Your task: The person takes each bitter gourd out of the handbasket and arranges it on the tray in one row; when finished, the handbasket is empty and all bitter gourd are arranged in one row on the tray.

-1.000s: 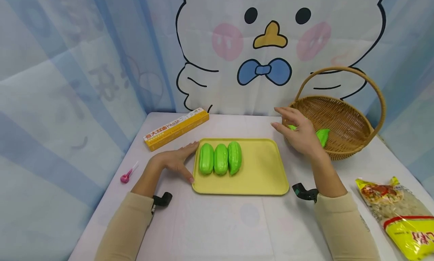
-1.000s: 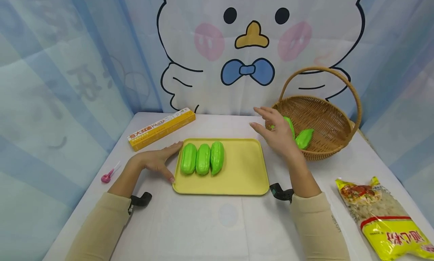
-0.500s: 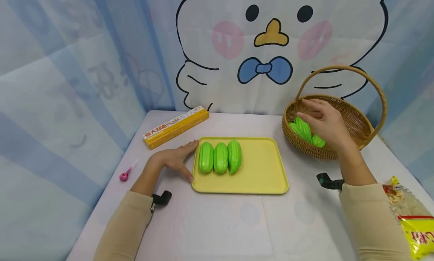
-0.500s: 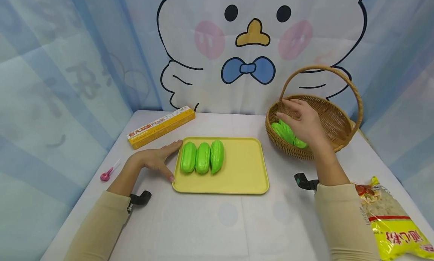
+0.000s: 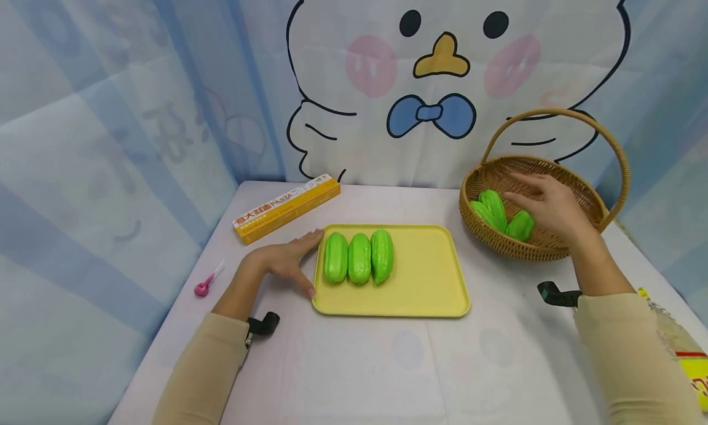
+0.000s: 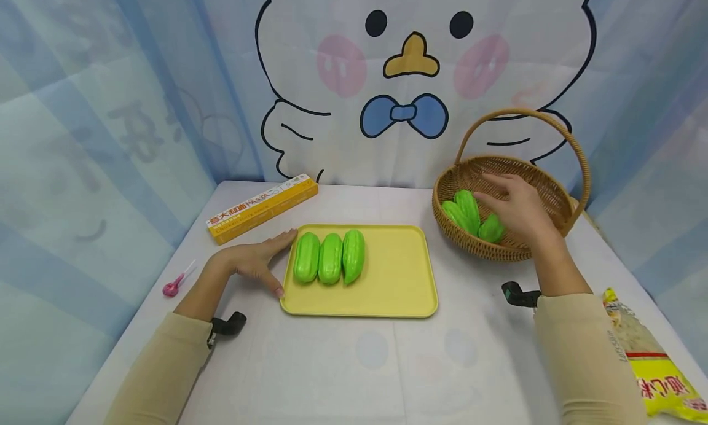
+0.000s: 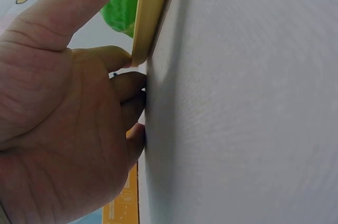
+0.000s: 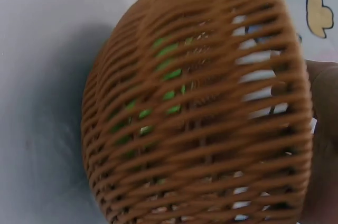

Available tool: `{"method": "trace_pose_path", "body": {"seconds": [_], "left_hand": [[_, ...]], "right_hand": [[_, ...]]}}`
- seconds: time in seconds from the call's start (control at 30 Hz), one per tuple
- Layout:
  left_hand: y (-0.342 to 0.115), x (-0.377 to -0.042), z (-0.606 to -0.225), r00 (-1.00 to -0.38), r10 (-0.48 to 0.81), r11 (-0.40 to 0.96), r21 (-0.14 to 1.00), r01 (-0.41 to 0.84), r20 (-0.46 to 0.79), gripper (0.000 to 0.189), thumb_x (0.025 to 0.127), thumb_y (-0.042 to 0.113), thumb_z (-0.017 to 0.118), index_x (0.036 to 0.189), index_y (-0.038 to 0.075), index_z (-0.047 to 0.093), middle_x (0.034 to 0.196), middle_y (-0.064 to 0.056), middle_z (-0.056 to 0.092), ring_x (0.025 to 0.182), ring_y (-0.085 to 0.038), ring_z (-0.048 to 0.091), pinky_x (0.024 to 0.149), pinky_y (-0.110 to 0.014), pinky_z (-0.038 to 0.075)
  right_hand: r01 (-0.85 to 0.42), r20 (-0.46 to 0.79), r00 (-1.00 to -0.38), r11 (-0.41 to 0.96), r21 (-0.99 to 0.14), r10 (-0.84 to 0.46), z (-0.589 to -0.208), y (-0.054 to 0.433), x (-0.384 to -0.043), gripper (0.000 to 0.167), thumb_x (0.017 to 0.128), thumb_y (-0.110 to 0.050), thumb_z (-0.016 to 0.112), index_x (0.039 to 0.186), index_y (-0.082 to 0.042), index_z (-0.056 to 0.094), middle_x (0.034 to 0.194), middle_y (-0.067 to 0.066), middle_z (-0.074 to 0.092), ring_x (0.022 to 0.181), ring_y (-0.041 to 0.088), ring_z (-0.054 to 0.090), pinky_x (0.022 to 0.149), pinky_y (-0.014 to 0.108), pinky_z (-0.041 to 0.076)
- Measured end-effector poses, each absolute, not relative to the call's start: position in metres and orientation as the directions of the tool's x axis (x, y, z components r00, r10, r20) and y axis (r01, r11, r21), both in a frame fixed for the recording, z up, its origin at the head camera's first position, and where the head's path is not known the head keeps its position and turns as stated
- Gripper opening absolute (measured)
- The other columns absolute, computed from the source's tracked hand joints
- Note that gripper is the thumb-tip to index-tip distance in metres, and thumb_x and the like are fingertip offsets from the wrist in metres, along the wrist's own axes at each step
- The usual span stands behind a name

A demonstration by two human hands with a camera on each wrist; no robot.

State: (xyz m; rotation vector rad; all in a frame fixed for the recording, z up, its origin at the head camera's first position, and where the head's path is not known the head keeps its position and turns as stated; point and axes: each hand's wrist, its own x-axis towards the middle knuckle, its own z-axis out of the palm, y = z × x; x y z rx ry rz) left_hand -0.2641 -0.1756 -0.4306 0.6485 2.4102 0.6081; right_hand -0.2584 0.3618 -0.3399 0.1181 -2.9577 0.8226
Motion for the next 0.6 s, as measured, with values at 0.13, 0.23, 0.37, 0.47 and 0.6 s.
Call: {"method": "trace_pose_path", "body": {"seconds": [0.13, 0.23, 0.37, 0.47, 0.6], "left_hand": [[-0.176, -0.264, -0.43, -0.724, 0.562, 0.781, 0.544, 0.306, -0.4, 0.149, 0.063, 0.057, 0.095, 0.169, 0.018, -0.003, 0.177, -0.003, -0.005, 0.164, -0.028, -0.004, 0.133, -0.053, 0.005], [-0.176, -0.263, -0.43, -0.725, 0.559, 0.784, 0.542, 0.304, -0.402, 0.149, 0.063, 0.057, 0.095, 0.169, 0.018, -0.003, 0.177, -0.003, -0.005, 0.164, -0.028, -0.004, 0.133, -0.053, 0.005], [-0.176, -0.264, -0.431, -0.726, 0.558, 0.784, 0.541, 0.304, -0.401, 0.15, 0.063, 0.057, 0.096, 0.169, 0.019, -0.003, 0.177, -0.003, -0.005, 0.164, -0.028, -0.004, 0.133, -0.053, 0.005], [-0.176, -0.265, -0.431, -0.725, 0.563, 0.782, 0.541, 0.31, -0.397, 0.15, 0.063, 0.058, 0.095, 0.169, 0.018, -0.003, 0.177, -0.003, -0.005, 0.164, -0.028, -0.004, 0.133, -0.053, 0.005], [-0.176, -0.265, -0.432, -0.725, 0.564, 0.781, 0.541, 0.312, -0.395, 0.149, 0.063, 0.058, 0.095, 0.169, 0.019, -0.003, 0.177, -0.003, -0.005, 0.164, -0.028, -0.004, 0.133, -0.053, 0.005]], "right_hand": [[-0.054, 0.023, -0.999, 0.862, -0.503, -0.049, -0.344, 0.375, -0.265, 0.082, 0.101, -0.064, 0.051, 0.164, -0.014, 0.032, 0.16, 0.032, 0.037, 0.136, 0.054, 0.043, 0.098, 0.072, 0.045], [-0.044, 0.0, -0.999, 0.873, -0.485, -0.051, -0.345, 0.381, -0.269, 0.083, 0.102, -0.062, 0.051, 0.163, -0.01, 0.033, 0.155, 0.035, 0.042, 0.133, 0.055, 0.046, 0.096, 0.071, 0.047], [-0.039, -0.026, -0.998, 0.886, -0.462, -0.058, -0.346, 0.385, -0.272, 0.081, 0.104, -0.058, 0.052, 0.162, -0.005, 0.033, 0.153, 0.037, 0.042, 0.131, 0.056, 0.047, 0.096, 0.072, 0.046], [-0.025, -0.059, -0.997, 0.894, -0.447, -0.058, -0.346, 0.388, -0.275, 0.082, 0.104, -0.059, 0.051, 0.162, -0.004, 0.032, 0.155, 0.038, 0.038, 0.133, 0.059, 0.042, 0.1, 0.075, 0.042], [-0.001, -0.111, -0.992, 0.902, -0.432, -0.054, -0.345, 0.392, -0.278, 0.084, 0.104, -0.06, 0.05, 0.163, -0.004, 0.03, 0.161, 0.04, 0.028, 0.143, 0.063, 0.028, 0.11, 0.079, 0.03]]}}
